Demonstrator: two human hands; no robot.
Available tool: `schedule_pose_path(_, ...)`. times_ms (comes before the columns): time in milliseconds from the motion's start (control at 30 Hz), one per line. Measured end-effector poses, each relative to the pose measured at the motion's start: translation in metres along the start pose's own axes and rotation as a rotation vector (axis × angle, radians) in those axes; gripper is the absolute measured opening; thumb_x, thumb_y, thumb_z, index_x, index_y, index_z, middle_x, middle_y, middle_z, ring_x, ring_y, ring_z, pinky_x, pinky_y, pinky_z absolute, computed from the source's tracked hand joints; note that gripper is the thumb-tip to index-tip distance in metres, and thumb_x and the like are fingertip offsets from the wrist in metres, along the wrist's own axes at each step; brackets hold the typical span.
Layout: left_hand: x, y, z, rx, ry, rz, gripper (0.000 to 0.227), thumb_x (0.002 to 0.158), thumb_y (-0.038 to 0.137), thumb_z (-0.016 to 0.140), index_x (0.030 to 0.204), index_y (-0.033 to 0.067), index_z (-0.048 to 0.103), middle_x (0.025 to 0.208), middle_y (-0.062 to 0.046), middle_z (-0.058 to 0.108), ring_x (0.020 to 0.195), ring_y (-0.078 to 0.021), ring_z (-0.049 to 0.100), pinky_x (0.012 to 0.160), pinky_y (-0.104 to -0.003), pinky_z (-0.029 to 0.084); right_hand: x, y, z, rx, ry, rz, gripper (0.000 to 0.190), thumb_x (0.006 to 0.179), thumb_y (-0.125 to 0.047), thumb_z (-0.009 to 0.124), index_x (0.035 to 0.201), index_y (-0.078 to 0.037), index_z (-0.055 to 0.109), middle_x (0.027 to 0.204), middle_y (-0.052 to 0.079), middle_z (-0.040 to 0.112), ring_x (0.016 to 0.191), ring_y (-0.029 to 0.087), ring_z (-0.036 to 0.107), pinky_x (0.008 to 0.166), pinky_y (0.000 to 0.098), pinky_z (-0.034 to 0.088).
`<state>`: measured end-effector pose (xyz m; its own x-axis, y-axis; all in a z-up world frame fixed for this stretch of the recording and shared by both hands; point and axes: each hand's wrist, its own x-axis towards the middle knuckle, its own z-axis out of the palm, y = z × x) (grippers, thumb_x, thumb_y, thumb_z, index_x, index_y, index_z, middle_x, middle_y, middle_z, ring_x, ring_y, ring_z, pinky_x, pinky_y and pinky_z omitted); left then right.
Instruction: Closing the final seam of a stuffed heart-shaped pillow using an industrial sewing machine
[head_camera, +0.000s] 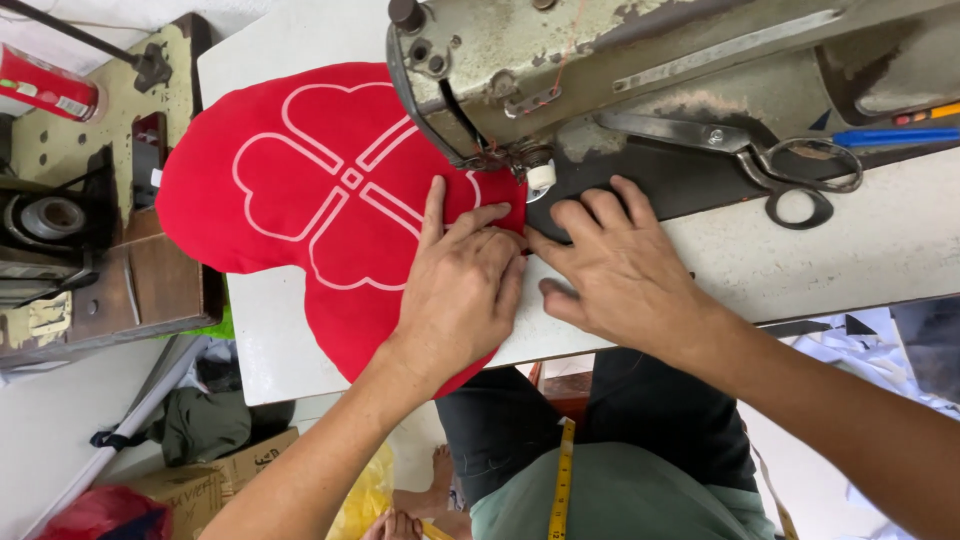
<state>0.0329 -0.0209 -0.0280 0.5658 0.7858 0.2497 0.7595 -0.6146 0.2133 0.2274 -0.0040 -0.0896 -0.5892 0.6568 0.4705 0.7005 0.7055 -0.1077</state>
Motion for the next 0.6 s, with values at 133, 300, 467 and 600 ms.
schedule_pose_path(133,-0.004,0.003,0.009,0.023,0.039,-0.009,0.020,0.098,0.008,0.057,0.093,-0.0045,0.071,0.089,-0.010,0.074,0.117,-0.0326,0.065,0.124,-0.068,0.018,0.001,0.007,-0.003,-0.015,-0.042,-0.028,0.049,0.081,-0.043,0.061,0.124,-0.022,0.071,0.113,0.006,0.062,0.105,0.030,0.056,0.109,0.0536,0.042)
schedule_pose_path(300,-0.004,0.011,0.011,0.034,0.058,0.011,0.014,0.095,0.002,0.059,0.089,-0.0051,0.070,0.088,-0.014,0.074,0.102,-0.0305,0.066,0.125,-0.068,0.017,0.002,0.011,-0.002,0.047,-0.054,-0.089,0.051,0.083,-0.040,0.061,0.126,-0.015,0.068,0.142,0.007,0.057,0.117,0.030,0.055,0.111,0.0542,0.039)
schedule_pose_path(467,-0.004,0.012,0.012,0.051,0.035,0.026,0.014,0.093,-0.002,0.057,0.086,-0.0046,0.068,0.087,-0.017,0.073,0.098,-0.0324,0.068,0.125,-0.067,0.017,0.002,0.012,0.000,0.051,-0.056,-0.143,0.051,0.085,-0.036,0.059,0.128,-0.009,0.066,0.151,0.005,0.055,0.122,0.028,0.054,0.111,0.0517,0.039)
schedule_pose_path(600,-0.004,0.013,0.011,0.058,0.035,0.047,0.014,0.094,-0.002,0.056,0.087,-0.0049,0.068,0.089,-0.017,0.073,0.098,-0.0319,0.067,0.125,-0.068,0.017,0.001,0.011,0.002,0.107,-0.082,-0.152,0.043,0.085,-0.033,0.060,0.118,-0.009,0.071,0.147,0.003,0.058,0.119,0.028,0.053,0.113,0.0519,0.038)
